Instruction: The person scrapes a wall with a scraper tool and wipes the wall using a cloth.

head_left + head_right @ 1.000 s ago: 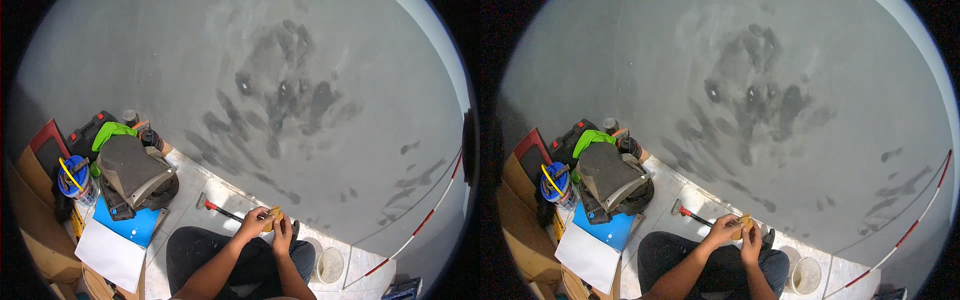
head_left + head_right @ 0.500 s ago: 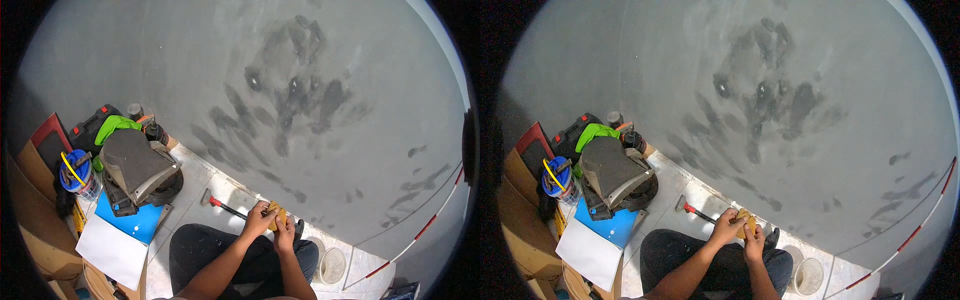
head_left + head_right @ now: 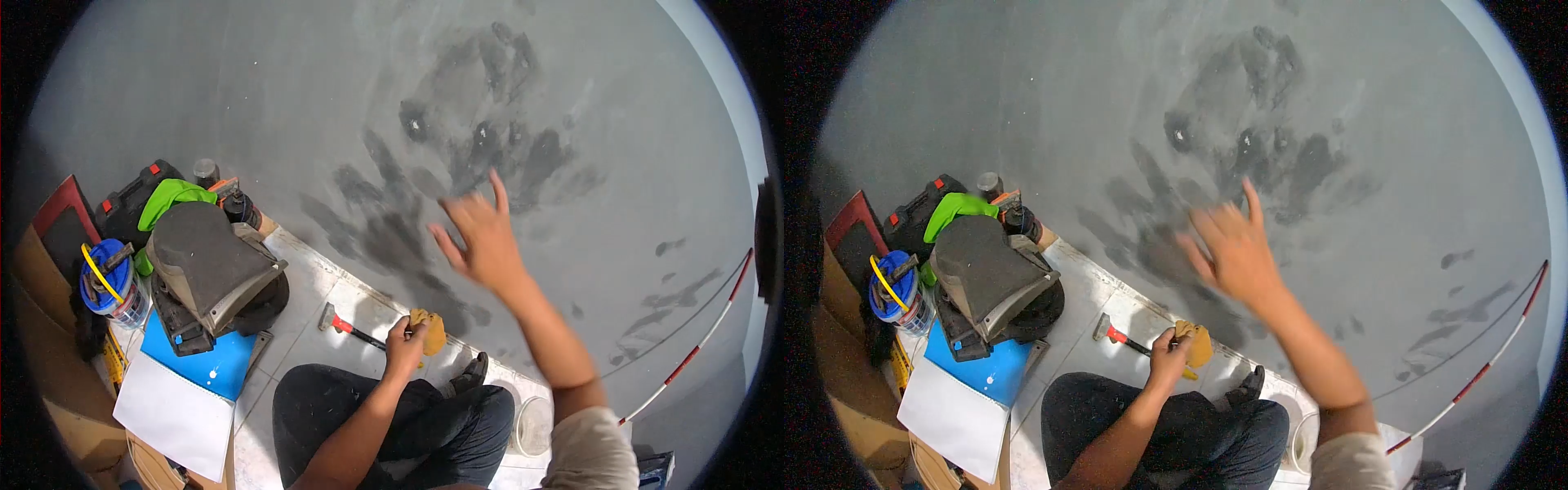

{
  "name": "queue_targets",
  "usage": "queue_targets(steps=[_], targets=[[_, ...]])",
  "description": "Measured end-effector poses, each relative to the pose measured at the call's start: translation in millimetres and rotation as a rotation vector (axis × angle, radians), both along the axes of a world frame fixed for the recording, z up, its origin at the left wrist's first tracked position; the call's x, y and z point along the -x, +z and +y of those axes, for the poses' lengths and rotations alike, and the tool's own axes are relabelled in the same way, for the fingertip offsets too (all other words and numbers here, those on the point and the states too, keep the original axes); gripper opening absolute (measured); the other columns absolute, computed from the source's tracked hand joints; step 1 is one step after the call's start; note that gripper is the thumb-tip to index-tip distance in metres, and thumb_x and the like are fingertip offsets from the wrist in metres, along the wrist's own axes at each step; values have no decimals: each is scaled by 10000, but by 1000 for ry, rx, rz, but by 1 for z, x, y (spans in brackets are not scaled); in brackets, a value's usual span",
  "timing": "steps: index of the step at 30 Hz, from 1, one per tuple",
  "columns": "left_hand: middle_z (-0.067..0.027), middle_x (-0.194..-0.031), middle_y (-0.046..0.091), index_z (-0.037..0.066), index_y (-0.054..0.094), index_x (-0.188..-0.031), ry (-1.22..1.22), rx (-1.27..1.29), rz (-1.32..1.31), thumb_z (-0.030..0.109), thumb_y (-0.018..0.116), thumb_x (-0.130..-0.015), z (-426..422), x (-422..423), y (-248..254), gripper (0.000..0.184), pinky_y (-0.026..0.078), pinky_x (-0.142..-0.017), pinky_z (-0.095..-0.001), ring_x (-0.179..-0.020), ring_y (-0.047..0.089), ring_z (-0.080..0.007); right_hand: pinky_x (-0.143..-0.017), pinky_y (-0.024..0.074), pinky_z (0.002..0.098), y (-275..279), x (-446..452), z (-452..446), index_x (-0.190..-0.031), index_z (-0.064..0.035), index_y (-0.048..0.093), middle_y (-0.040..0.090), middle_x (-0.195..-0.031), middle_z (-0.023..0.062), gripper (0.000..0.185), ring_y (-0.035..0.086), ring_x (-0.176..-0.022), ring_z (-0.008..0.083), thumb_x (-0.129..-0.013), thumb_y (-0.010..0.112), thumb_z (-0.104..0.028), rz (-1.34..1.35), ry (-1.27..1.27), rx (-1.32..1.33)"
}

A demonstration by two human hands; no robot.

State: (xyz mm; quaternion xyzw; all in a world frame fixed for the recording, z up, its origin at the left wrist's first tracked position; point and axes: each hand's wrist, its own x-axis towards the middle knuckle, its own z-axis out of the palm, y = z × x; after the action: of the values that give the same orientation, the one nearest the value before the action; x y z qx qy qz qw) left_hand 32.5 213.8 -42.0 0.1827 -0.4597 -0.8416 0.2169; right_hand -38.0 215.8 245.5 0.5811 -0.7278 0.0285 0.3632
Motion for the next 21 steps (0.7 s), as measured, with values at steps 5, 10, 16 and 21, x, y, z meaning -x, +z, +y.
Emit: queue_targets(steps=[5, 10, 16, 21], targets=[[-17, -988, 716, 26, 698, -1134, -46, 29, -46, 188, 684, -988, -11, 1, 5, 219, 511, -806, -279, -891, 642, -104, -1206, 259, 638, 68, 74, -79, -1011, -39, 660, 664, -752, 109, 430, 674, -847, 294, -990, 623, -467, 246, -113, -216], [-16, -1009, 721, 28, 701, -1140, -28, -74, -33, 181, 692, -984, -17, -3, 12, 219, 500, -855, -280, -921, 645, -111, -1184, 295, 648, 89, 110, -118, -1016, -6, 679, 621, -619, 143, 656, 682, -744, 338, -1004, 498, -636, 238, -172, -272], [-34, -1065, 709, 22, 695, -1157, -55, -140, -12, 188, 694, -989, -22, -7, 24, 236, 483, -890, -288, -982, 633, -122, -1170, 271, 683, 91, 111, -131, -982, 26, 698, 651, -618, 176, 795, 701, -710, 391, -995, 415, -716, 181, -272, -327], [-40, -1072, 709, 20, 694, -1161, -61, -165, -31, 200, 707, -983, -25, -8, 29, 254, 481, -903, -296, -997, 634, -131, -1173, 262, 686, 91, 123, -134, -987, 31, 711, 652, -617, 176, 832, 713, -731, 397, -990, 389, -737, 194, -306, -323]])
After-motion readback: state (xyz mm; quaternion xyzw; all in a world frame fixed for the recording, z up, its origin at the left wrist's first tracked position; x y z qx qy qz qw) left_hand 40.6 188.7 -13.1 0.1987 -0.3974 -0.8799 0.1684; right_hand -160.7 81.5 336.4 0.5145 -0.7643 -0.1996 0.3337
